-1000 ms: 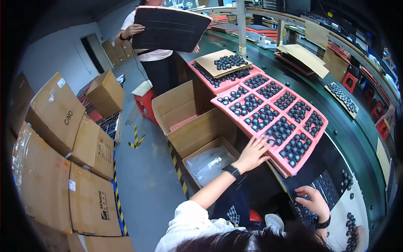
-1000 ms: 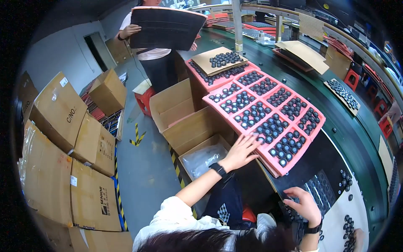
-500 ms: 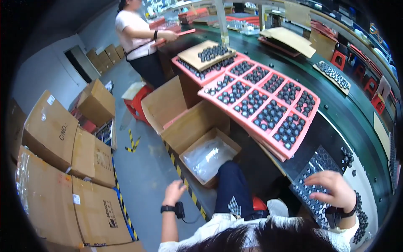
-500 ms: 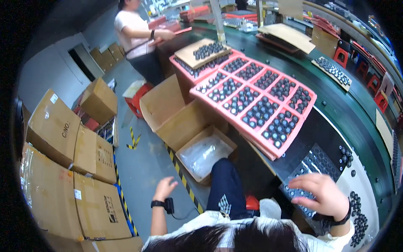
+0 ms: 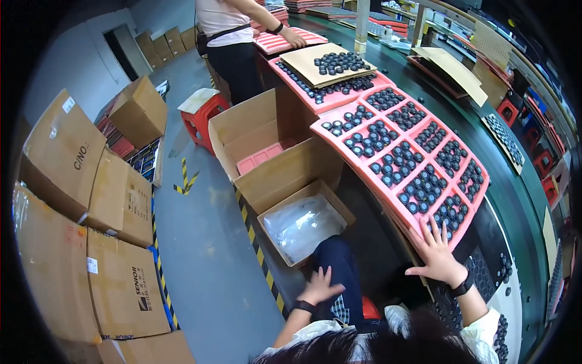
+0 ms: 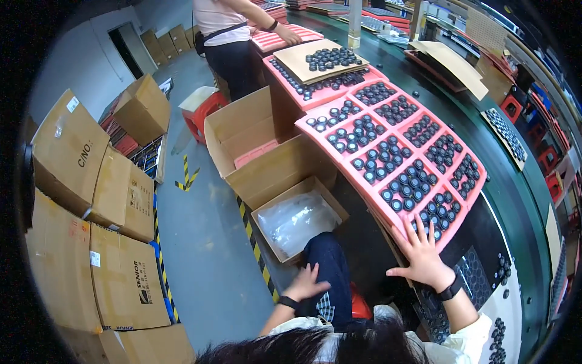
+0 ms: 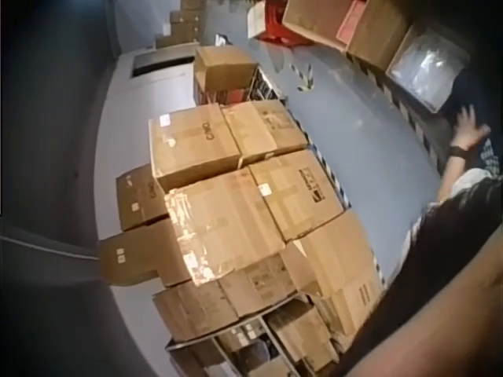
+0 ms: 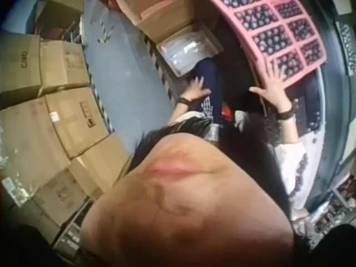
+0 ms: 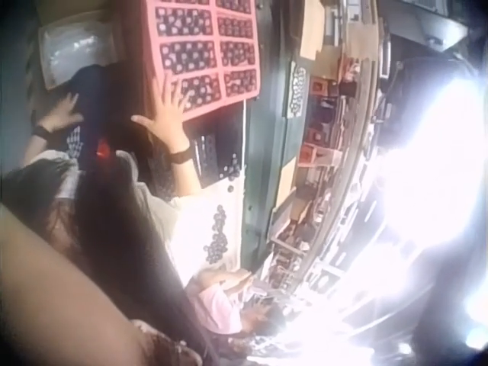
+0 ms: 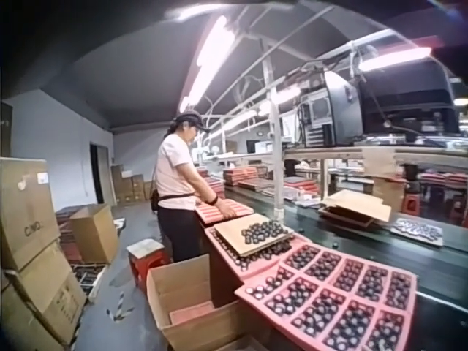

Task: The person picks up round devices from a pink tray, peels stickers from a plastic sheet, and presses them onto the devices. After repeating this process, the person places the filled tray into a cardboard box and sets a new tray on the table.

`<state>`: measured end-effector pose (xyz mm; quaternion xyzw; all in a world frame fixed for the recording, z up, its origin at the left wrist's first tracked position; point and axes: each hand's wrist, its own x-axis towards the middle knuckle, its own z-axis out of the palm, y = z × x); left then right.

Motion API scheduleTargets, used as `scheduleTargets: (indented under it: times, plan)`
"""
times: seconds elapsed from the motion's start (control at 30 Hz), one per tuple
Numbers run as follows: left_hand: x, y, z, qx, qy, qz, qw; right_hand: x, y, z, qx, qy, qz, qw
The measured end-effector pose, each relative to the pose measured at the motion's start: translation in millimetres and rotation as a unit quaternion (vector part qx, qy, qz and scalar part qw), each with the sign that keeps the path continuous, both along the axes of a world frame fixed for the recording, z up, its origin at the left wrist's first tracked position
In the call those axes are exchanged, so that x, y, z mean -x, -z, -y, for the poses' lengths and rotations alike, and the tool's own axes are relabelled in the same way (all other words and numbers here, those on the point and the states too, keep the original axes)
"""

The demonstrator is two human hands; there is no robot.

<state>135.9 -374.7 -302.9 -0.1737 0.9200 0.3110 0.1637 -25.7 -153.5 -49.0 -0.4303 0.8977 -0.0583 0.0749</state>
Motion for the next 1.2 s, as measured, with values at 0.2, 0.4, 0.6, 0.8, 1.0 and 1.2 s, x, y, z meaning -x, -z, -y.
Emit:
scheduleTargets:
  times: [0.2,0.4,0.6,0.8,1.0,1.2]
  plan:
    - [0,22,-4,-0.110,-0.001,0.084,0.990,3,14,1,-0.035,0.002,-0.037,0.999]
    - [3,19,-6,-0.135,-0.003,0.070,0.988,7,22,-2,-0.031,0.027,-0.023,0.999]
    - [-9,17,-8,-0.132,-0.011,0.046,0.990,10,35,-6,-0.018,-0.015,-0.144,0.989]
    - [-16,-2,3,-0.150,-0.011,0.058,0.987,20,44,-18,-0.008,-0.059,-0.183,0.981]
    - [-8,-39,85,-0.206,0.087,0.076,0.972,15,-1,3,-0.069,-0.055,-0.069,0.994]
    - [62,-179,243,-0.180,-0.073,-0.080,0.978,62,-25,57,-0.128,-0.118,-0.007,0.985]
